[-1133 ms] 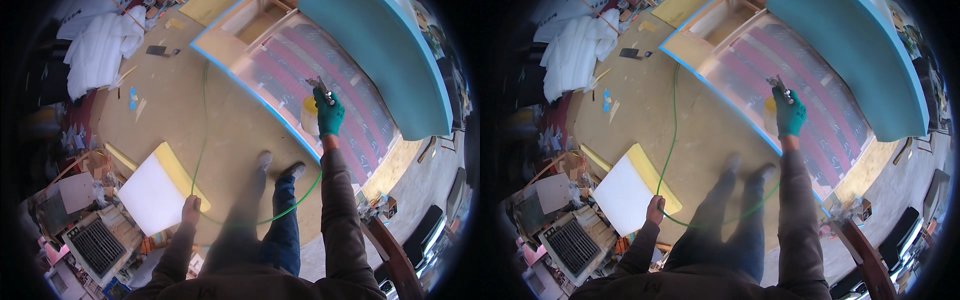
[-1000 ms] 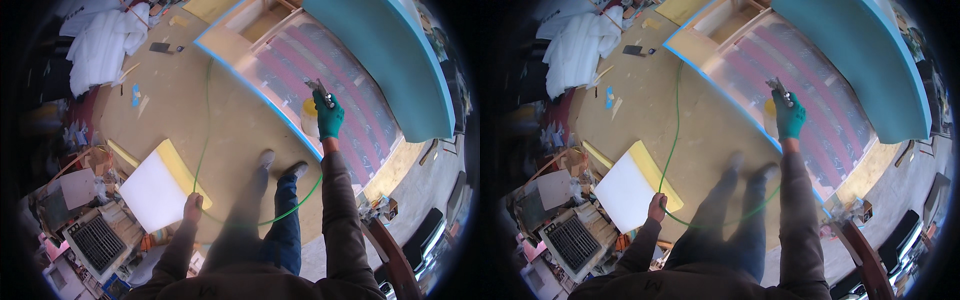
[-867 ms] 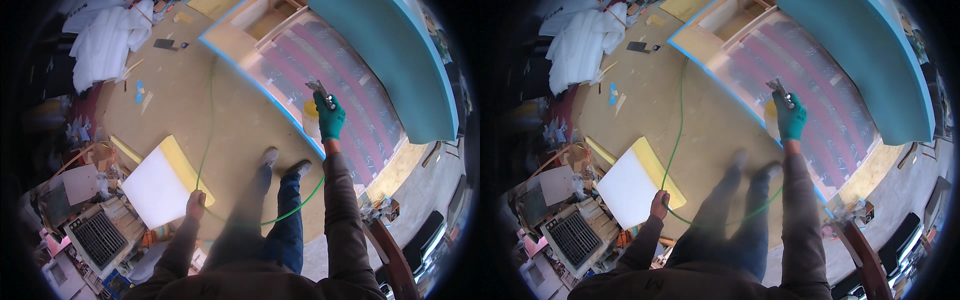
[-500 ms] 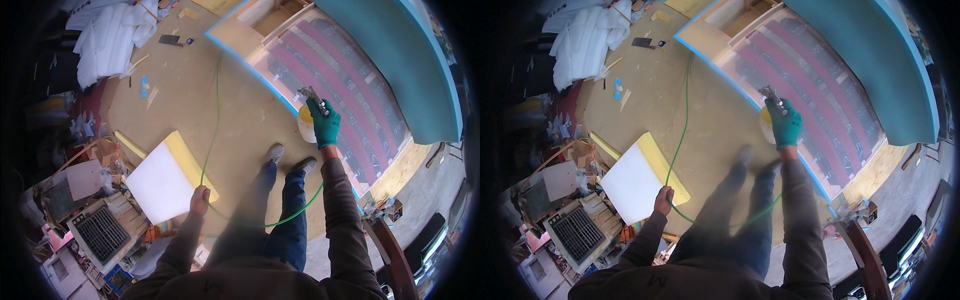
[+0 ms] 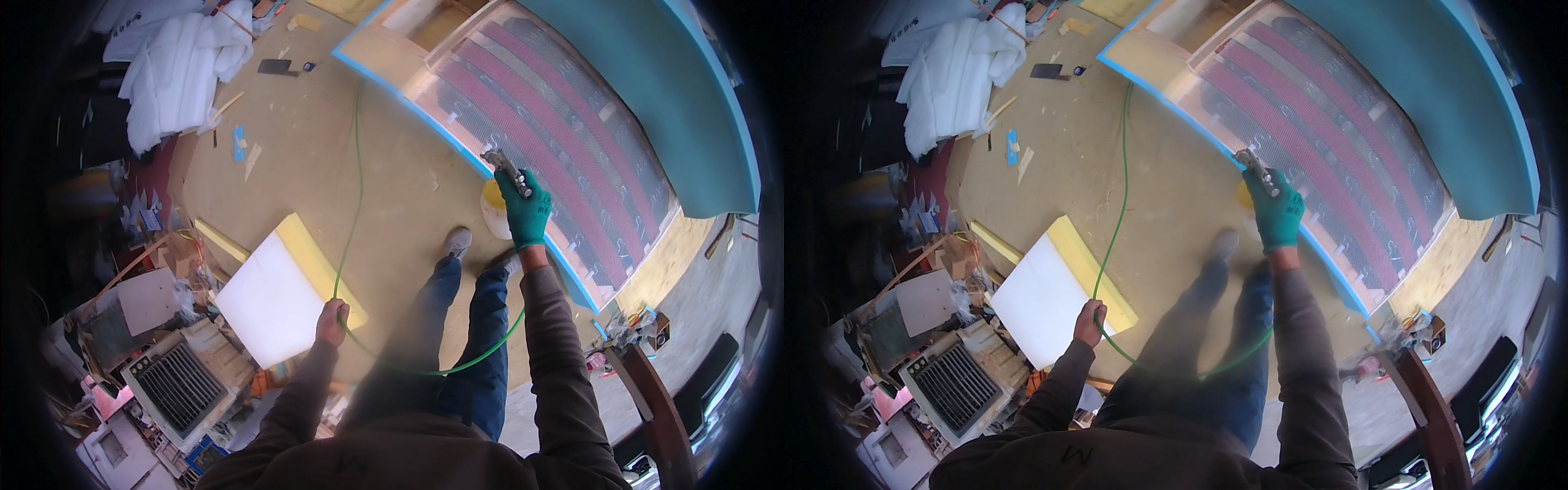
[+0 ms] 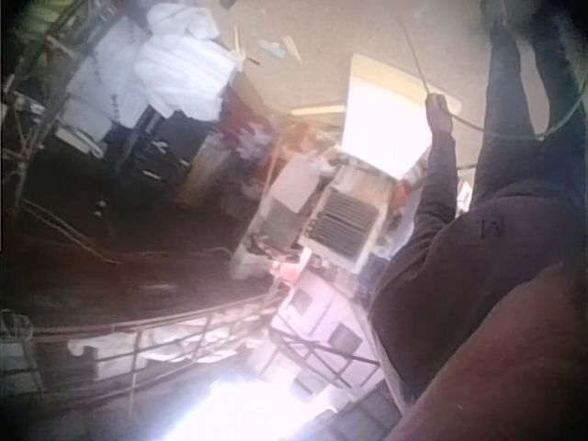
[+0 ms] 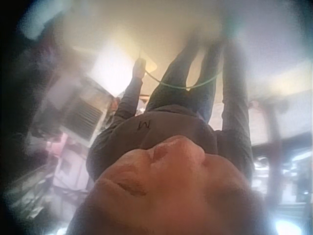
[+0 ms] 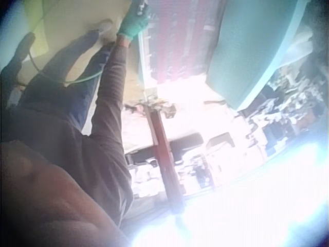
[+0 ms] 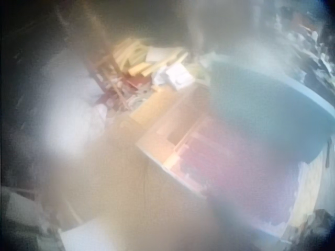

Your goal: The person cuts a yellow foam sheet to size, sprays adhesive onto a wooden frame, peels the backing from the foam, and adheres the foam to the frame. They then place the assembled piece onto a larger blue upholstered structure.

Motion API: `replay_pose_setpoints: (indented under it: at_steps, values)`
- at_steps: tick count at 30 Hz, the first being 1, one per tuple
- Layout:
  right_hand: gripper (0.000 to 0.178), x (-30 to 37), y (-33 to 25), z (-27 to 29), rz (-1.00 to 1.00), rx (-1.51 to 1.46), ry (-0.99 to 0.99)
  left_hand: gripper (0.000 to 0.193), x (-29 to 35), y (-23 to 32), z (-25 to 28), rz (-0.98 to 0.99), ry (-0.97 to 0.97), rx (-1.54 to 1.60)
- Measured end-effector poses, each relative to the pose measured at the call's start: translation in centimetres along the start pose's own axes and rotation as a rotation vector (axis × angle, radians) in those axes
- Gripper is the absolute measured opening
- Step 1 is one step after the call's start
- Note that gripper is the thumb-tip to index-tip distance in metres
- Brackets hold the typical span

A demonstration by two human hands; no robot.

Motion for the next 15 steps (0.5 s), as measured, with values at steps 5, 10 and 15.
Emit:
replay_pose_setpoints:
  at_steps: [5, 10, 15]
  values:
    - [0.037, 2.0, 1.1, 0.5, -0.050, 0.011, -0.009, 0.013, -1.1, 0.1, 0.6, -0.023, -0.023, -0.031]
    - [0.035, 4.5, 2.8, 1.3, -0.099, -0.004, 0.013, 0.015, -2.9, 0.7, 1.7, -0.070, -0.063, -0.083]
    - [0.032, 7.5, 4.8, 2.6, -0.125, -0.016, 0.045, 0.018, -5.1, 1.8, 2.1, -0.084, -0.132, -0.123]
Point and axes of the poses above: each hand's wrist, its own x-axis away from the middle knuckle, its own z-axis out of the back of the hand, y = z × x, the point moved 6 cm from there along -x, towards the middle knuckle, and after that the axes turned 7 degrees about -y, right-handed, at the moved point
